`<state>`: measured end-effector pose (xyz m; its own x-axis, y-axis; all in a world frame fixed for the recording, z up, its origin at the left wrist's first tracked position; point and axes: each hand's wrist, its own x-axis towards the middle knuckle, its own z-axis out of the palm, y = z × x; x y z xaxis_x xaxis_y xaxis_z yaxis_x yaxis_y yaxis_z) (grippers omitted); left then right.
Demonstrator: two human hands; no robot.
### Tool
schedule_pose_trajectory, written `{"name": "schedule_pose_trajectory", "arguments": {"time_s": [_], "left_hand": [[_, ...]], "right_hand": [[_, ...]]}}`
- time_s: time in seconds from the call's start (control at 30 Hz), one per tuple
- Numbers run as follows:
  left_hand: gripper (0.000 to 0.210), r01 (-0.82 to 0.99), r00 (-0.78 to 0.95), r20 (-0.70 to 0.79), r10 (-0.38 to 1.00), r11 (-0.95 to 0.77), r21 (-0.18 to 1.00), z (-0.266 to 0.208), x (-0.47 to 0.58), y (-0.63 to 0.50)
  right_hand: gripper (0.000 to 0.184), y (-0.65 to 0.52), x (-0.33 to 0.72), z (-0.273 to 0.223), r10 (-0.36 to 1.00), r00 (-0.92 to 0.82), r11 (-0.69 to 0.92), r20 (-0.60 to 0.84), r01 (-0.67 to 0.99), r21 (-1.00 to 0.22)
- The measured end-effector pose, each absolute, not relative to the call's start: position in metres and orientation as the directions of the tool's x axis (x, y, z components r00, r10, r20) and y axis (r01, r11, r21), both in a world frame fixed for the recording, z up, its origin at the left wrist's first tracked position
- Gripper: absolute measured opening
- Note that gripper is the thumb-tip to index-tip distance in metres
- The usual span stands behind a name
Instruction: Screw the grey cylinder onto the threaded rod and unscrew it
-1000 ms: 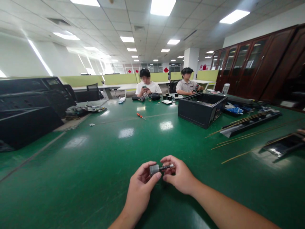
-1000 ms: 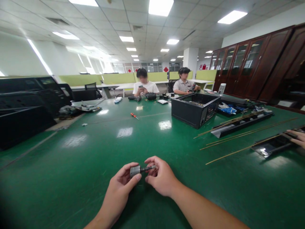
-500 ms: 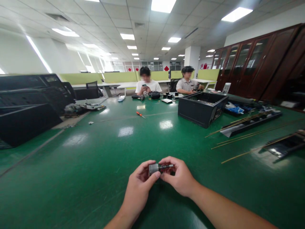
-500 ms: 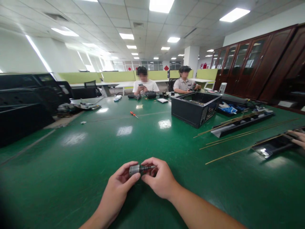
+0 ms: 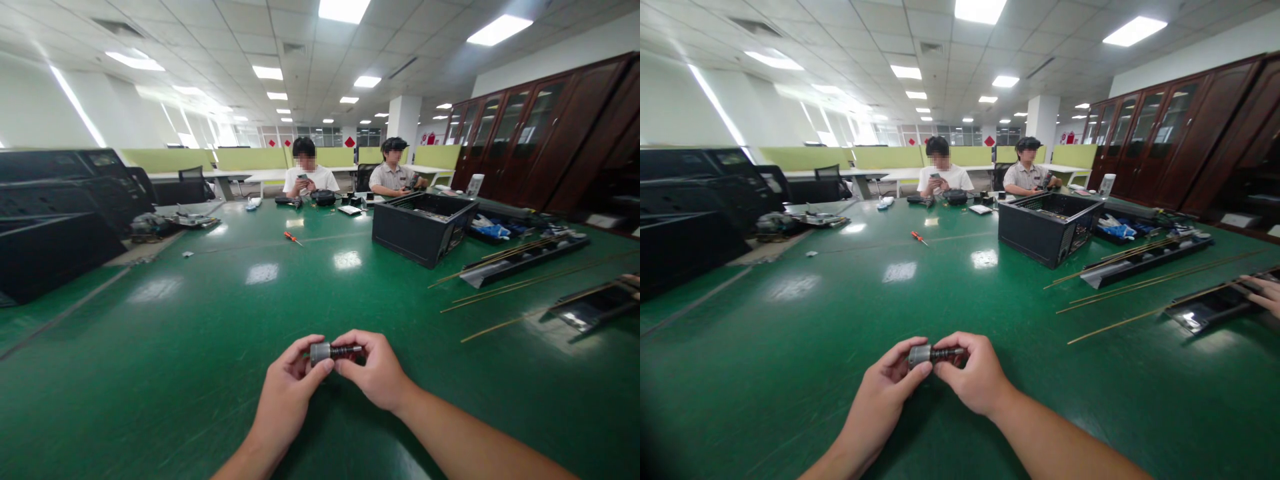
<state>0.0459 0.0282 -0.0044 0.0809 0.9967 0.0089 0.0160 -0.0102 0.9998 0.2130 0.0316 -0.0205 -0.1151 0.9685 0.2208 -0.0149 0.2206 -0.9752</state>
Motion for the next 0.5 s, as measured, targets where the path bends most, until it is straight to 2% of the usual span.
{"name": "schedule_pose_trajectory", "arguments": {"time_s": [0.5], "left_hand": [[0.045,-0.001,0.058,0.009,0.998,-0.009,1.000,-0.0028,0.0470,0.0270]], "right_hand": [[0.015,0.0317,0.2145,-0.0194,0.963,-0.116,0.249,0.244,0.033,-0.968]]}}
